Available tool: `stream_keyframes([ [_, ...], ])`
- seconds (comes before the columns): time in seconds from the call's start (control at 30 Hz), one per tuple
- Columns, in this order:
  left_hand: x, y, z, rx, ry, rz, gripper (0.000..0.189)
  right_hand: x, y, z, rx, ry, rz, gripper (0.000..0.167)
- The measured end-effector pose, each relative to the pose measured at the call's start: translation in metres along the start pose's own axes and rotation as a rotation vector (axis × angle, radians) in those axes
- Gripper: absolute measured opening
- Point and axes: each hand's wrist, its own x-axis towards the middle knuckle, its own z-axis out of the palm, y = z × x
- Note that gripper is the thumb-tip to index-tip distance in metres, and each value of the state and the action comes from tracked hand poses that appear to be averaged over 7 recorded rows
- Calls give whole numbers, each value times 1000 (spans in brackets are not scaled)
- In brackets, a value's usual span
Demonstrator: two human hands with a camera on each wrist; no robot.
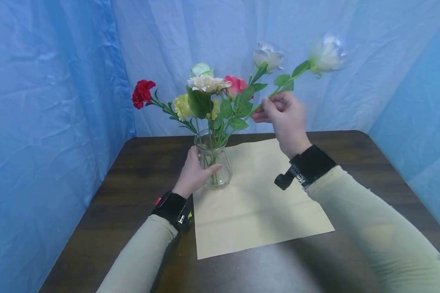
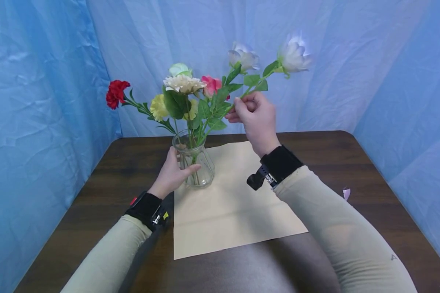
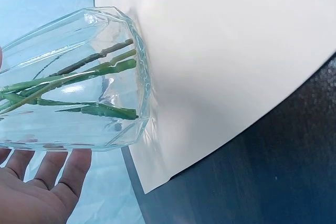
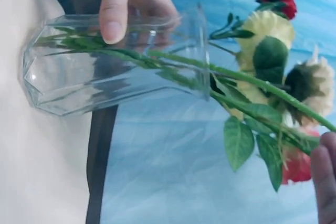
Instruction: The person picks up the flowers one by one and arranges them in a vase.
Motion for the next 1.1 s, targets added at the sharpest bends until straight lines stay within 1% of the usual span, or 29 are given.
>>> stream_keyframes([
  [0.2, 0, -1, 0, 1, 4, 0, 94, -1, 5, 15, -208, -34, 65, 15],
  [0.3, 0, -3, 0, 0, 6, 5, 93, -2, 10, 22, -284, -50, 75, 15],
  [0.4, 1, -5, 1, 1, 9, 11, 92, -3, 16, 28, -326, -66, 87, 15],
  [0.57, 1, -6, 2, 13, 10, 12, 92, -5, 25, 35, -361, -93, 122, 15],
  [0.8, 1, -5, 3, 14, 7, 12, 92, -8, 32, 38, -392, -98, 167, 16],
  [1.1, 2, -4, 2, 18, 12, 20, 91, -8, 38, 40, -363, -110, 203, 17],
])
